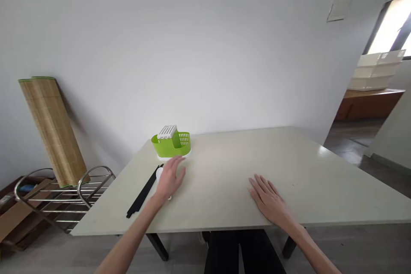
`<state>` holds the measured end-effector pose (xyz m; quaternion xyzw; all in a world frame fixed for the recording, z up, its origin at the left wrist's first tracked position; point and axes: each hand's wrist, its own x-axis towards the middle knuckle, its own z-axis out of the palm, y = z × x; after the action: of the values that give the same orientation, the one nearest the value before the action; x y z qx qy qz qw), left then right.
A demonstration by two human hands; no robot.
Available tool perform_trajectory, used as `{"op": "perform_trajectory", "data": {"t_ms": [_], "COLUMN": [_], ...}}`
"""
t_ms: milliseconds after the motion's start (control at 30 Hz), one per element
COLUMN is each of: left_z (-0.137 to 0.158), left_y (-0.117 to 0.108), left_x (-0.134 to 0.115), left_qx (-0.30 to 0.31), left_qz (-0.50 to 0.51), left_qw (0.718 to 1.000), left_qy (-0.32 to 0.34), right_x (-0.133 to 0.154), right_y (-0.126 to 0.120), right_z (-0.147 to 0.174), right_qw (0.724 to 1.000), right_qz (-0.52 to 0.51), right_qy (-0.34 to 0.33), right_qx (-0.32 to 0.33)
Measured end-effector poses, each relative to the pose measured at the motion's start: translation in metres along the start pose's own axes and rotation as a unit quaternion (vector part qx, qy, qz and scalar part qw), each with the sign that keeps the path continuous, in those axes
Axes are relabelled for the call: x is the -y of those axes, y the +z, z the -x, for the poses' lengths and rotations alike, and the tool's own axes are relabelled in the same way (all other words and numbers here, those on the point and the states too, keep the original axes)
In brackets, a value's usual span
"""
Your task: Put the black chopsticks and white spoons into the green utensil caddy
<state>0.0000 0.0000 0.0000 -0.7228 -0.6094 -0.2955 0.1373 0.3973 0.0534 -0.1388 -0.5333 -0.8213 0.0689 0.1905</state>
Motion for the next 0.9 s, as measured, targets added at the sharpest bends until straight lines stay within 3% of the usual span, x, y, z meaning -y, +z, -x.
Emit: {"op": "perform_trajectory", "data": {"t_ms": [100, 233, 333, 433, 567, 733, 900], "left_z": [-0.040, -0.066, -0.062, -0.039, 0.007, 0.056, 0.074], "left_y": [-0.022, -0.033, -0.033, -0.033, -0.038, -0.035, -0.021], "left_x": [0.018, 0.054, 0.086, 0.113, 0.123, 0.099, 0.083], "left_qx": [-0.075, -0.111, -0.095, -0.026, 0.065, 0.164, 0.209], "left_qz": [-0.032, -0.031, -0.005, 0.014, -0.007, -0.022, -0.017], "left_qw": [0.996, 0.984, 0.965, 0.957, 0.971, 0.982, 0.974], "left_qy": [-0.039, -0.139, -0.246, -0.288, -0.229, -0.096, -0.081], "right_x": [0.000, 0.000, 0.001, 0.001, -0.002, -0.004, -0.006], "right_y": [-0.002, -0.005, -0.008, -0.008, -0.006, -0.004, -0.004], "right_z": [0.001, 0.002, 0.003, 0.004, 0.006, 0.008, 0.010], "right_qw": [1.000, 1.000, 0.999, 0.999, 0.999, 0.999, 0.999], "right_qz": [-0.006, -0.021, -0.025, -0.026, -0.028, -0.033, -0.031], "right_qy": [0.002, 0.005, 0.009, 0.017, 0.022, 0.021, 0.019], "right_qx": [0.006, 0.013, 0.020, 0.025, 0.018, 0.010, 0.008]}}
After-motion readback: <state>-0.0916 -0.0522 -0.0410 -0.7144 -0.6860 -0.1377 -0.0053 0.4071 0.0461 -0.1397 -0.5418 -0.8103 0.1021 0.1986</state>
